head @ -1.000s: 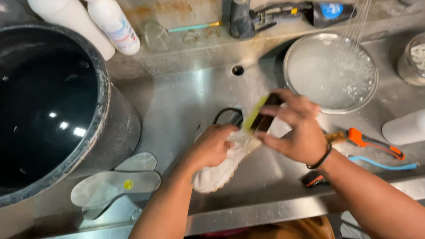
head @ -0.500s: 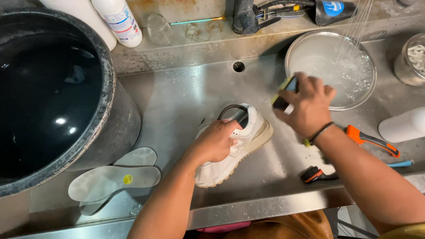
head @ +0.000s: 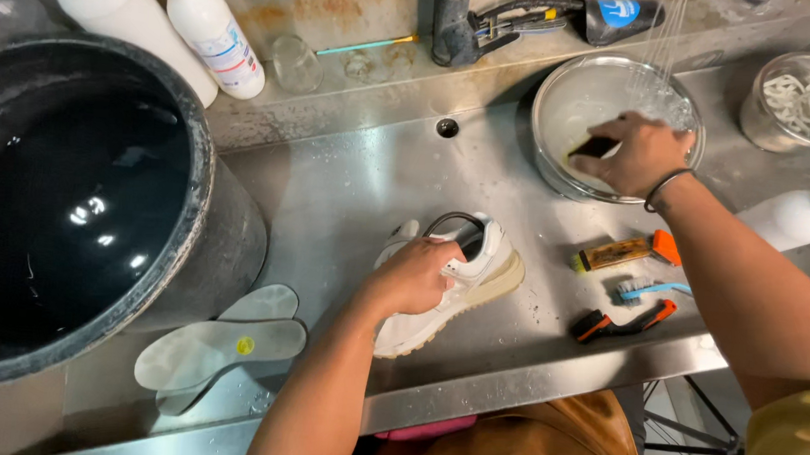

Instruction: The person scrubs a white sneaker with a sponge under running water in a sink. They repeatedly dip the sponge into a bowl of soapy water and scrub different parts of the shoe, including the sole, sides, and upper.

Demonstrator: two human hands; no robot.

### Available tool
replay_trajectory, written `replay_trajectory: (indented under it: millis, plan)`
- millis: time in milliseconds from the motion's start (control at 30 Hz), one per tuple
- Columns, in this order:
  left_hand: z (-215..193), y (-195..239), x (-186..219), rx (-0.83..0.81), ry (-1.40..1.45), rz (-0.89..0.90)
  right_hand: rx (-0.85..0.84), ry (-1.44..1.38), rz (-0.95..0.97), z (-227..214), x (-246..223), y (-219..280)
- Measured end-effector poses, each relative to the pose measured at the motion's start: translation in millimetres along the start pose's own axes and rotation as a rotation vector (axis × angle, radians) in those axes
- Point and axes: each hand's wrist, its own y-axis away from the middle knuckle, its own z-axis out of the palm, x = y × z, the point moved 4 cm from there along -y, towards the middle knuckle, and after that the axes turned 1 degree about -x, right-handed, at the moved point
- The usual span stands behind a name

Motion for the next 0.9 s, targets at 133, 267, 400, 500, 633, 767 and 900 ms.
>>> replay_trajectory:
  millis: [133, 267, 400, 500, 633, 767, 900]
  plan:
    - [-2.3, 0.1, 3.6, -0.028, -0.001, -0.01, 0.198, 0.125, -0.016, -13.8, -25.4, 39.5]
    - [-1.3, -1.5, 9.8, -0.028, 0.05, -0.029, 0.404, -0.22, -0.402, -25.5, -115.3, 124.8]
    - [3.9, -1.8, 5.2, -0.074, -0.042, -0.028, 0.413, -0.156, -0.729, 4.8, -127.1, 145.4]
    - [-9.8, 8.3, 20.6, -0.104, -0.032, -0.022, 0.487, 0.179, -0.456, -28.8, -71.3, 96.5]
    - [-0.9, 6.5, 15.6, -0.111, -0.017, -0.038, 0.388, -0.197, -0.457, -41.3, -96.2, 122.4]
    - [-0.1, 1.0, 10.2, -0.116, -0.019, -0.03, 0.342, -0.221, -0.595, -1.7, -77.7, 105.9]
    - [13.3, -3.9, 3.1, -0.085, -0.013, -0.024, 0.469, -0.355, -0.435, -29.1, -67.8, 110.2]
